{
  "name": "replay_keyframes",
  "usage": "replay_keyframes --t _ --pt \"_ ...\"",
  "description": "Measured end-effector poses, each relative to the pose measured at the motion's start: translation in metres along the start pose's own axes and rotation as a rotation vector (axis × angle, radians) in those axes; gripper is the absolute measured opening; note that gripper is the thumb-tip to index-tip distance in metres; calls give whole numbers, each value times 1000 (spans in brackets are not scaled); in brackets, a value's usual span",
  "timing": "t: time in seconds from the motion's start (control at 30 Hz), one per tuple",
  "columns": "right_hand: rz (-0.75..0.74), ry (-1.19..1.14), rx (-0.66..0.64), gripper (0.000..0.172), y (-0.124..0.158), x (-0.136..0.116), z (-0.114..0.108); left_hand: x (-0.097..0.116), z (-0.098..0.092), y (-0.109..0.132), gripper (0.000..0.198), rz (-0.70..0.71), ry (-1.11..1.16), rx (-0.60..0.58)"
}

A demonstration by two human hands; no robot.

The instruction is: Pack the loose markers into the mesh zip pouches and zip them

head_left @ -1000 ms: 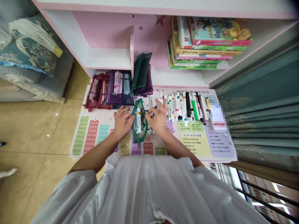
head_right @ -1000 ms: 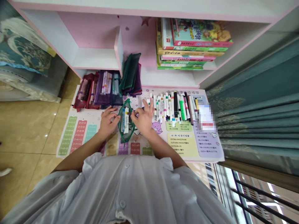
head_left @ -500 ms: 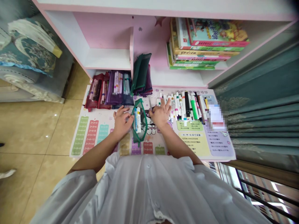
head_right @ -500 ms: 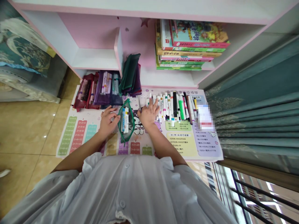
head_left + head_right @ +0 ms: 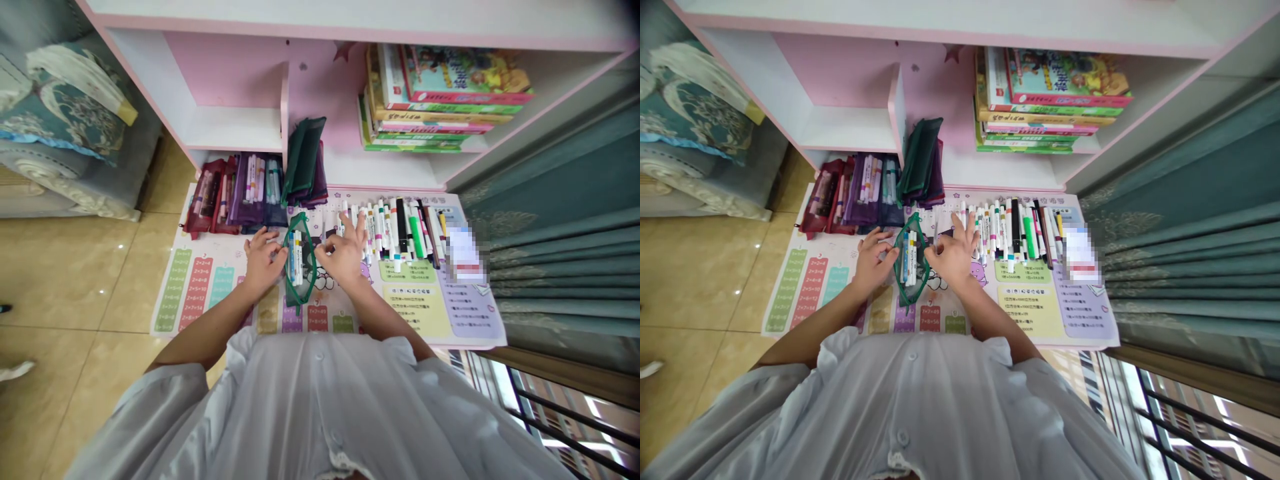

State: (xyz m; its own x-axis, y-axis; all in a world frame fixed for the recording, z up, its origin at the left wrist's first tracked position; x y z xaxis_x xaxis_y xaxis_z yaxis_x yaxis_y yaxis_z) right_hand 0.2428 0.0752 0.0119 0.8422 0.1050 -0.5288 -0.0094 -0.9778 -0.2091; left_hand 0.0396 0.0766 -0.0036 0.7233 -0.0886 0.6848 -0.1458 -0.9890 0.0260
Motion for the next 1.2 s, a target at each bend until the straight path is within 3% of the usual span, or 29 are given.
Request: replay_keyframes --t 0.1,0.23,0.37,0.5,0.8,1.2 --pt "-121 -77 -10 20 10 -15 -4 0 0 0 22 -4 0 1" --pt "-220 -106 -157 19 20 -32 0 0 -1 1 22 3 -7 12" --pt "-161 -53 -298 20 23 -38 8 2 -2 1 23 18 -3 16" --pt "-110 -39 -354 20 23 -39 16 1 -1 1 23 17 -7 4" --pt "-96 -18 -402 19 23 -42 32 2 -1 1 22 17 -24 -7" --pt "-117 -20 -381 21 24 -41 35 2 -1 1 23 3 -6 0"
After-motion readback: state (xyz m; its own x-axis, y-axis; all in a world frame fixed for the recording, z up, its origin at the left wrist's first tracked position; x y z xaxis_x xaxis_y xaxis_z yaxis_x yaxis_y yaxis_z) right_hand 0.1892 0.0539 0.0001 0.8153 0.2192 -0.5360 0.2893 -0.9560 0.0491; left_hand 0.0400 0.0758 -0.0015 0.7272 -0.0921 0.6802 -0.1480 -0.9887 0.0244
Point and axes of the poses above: each hand's wrist, its own y-axis away from the middle knuckle, its own z-axis out of the palm, x = y × z, the point moved 7 cm from there along -y, towards the middle knuckle, and after that the axes turned 10 degrees about -x, right-handed, at the moved point
